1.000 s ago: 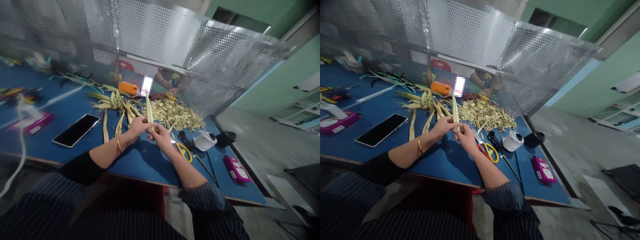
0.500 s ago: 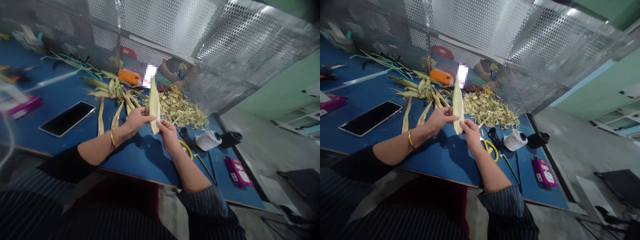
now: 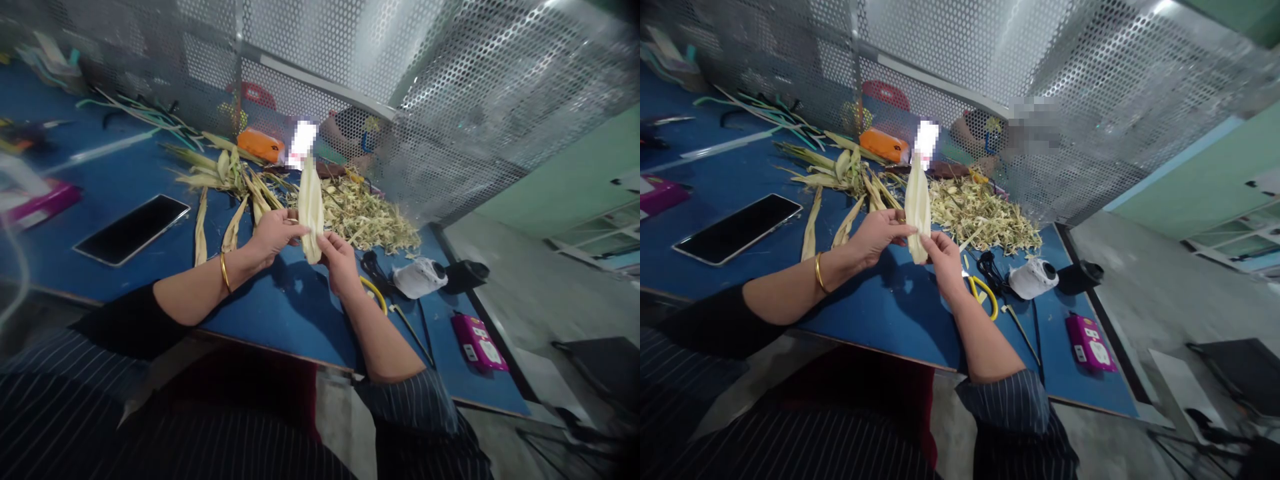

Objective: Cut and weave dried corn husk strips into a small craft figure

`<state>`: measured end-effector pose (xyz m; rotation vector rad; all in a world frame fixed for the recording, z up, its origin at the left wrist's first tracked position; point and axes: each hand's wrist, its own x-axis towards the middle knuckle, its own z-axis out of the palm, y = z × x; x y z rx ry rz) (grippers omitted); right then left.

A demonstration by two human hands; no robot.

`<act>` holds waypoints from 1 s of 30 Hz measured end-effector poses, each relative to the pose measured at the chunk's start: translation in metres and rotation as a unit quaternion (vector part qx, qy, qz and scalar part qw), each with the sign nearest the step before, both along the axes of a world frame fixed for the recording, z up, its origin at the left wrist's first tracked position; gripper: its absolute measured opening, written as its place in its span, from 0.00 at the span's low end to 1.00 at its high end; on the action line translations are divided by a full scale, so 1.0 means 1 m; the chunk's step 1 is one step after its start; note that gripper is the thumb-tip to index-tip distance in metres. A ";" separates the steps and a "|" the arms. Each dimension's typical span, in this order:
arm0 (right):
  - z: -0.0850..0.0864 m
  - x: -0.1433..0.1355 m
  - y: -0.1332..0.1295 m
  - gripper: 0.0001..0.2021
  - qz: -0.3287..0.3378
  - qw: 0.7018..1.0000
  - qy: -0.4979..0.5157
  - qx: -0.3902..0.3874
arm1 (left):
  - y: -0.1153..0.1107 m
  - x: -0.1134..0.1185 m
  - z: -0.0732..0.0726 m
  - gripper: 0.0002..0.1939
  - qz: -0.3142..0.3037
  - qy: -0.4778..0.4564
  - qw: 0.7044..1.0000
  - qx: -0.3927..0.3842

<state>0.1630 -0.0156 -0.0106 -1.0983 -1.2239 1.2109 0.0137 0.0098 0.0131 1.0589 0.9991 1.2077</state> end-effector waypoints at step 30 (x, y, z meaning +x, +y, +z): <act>-0.008 0.003 0.004 0.14 -0.123 0.991 -0.004 0.054 | -0.003 0.008 -0.005 0.07 -0.053 -0.078 0.992 -0.078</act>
